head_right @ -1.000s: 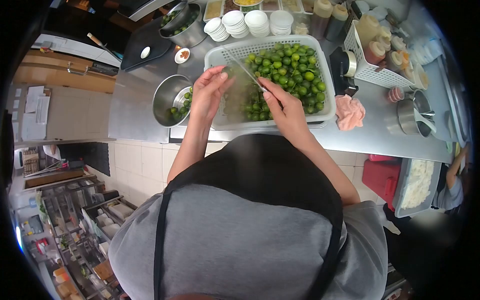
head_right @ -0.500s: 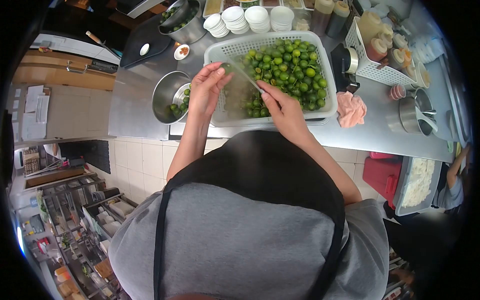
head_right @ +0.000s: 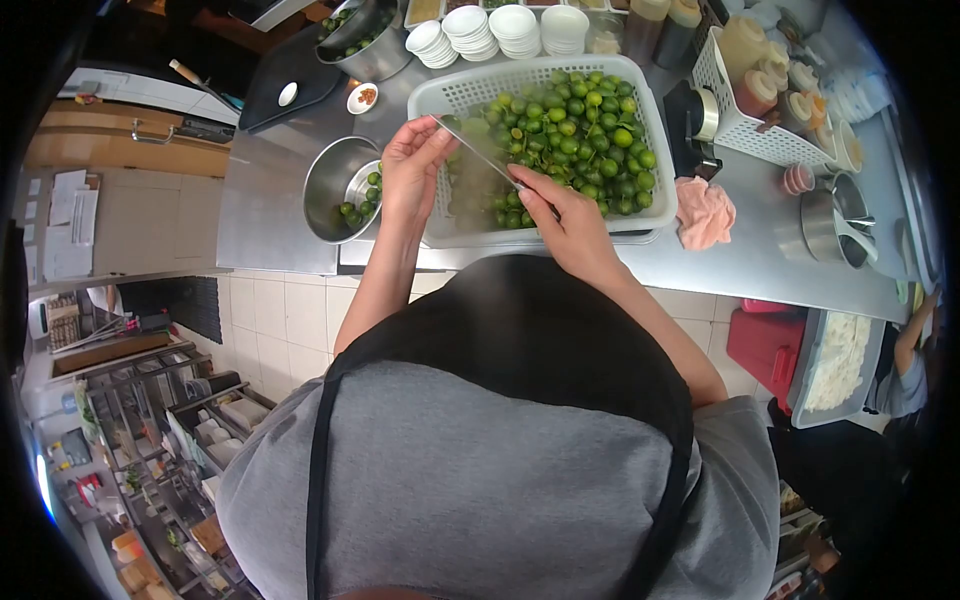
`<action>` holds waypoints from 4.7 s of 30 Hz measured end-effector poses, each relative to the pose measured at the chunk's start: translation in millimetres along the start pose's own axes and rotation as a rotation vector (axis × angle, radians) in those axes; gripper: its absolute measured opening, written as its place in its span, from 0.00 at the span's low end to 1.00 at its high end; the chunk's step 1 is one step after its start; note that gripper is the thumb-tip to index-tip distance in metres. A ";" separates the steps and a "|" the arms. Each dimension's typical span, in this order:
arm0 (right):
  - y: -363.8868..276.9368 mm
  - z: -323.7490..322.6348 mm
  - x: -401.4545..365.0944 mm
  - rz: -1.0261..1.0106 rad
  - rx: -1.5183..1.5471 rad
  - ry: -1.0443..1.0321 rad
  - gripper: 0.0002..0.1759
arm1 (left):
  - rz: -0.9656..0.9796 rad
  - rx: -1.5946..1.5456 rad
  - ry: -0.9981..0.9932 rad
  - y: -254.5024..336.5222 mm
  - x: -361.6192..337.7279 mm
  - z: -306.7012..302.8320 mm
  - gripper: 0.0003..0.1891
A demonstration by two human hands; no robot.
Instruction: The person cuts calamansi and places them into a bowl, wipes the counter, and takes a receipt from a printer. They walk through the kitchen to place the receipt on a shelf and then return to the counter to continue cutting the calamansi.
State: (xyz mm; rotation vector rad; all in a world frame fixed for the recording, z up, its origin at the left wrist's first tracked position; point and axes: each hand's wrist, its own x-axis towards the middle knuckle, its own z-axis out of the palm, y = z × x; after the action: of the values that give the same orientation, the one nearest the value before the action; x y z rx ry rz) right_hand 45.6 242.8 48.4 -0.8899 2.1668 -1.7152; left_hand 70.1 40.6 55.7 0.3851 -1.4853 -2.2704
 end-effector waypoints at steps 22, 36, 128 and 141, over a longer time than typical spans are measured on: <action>29.9 -20.9 4.1 0.231 -0.059 0.006 0.17 | 0.454 1.373 0.354 38.1 9.6 -96.5 0.11; 28.6 -21.3 0.9 0.195 0.005 0.043 0.17 | 0.167 1.498 -0.254 -28.4 17.8 -31.6 0.12; 19.5 -11.5 4.4 0.064 -0.096 0.033 0.17 | -0.005 1.657 -0.402 -89.8 22.4 -18.1 0.12; 11.4 -5.3 6.0 0.171 0.136 0.015 0.16 | -0.224 -0.121 -0.100 -2.9 4.2 -19.9 0.14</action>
State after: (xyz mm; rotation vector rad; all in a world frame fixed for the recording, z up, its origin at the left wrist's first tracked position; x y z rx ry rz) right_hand 34.5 244.9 40.2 -0.6401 2.0417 -1.7644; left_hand 74.5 23.6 45.1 0.4267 -1.4040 -2.5753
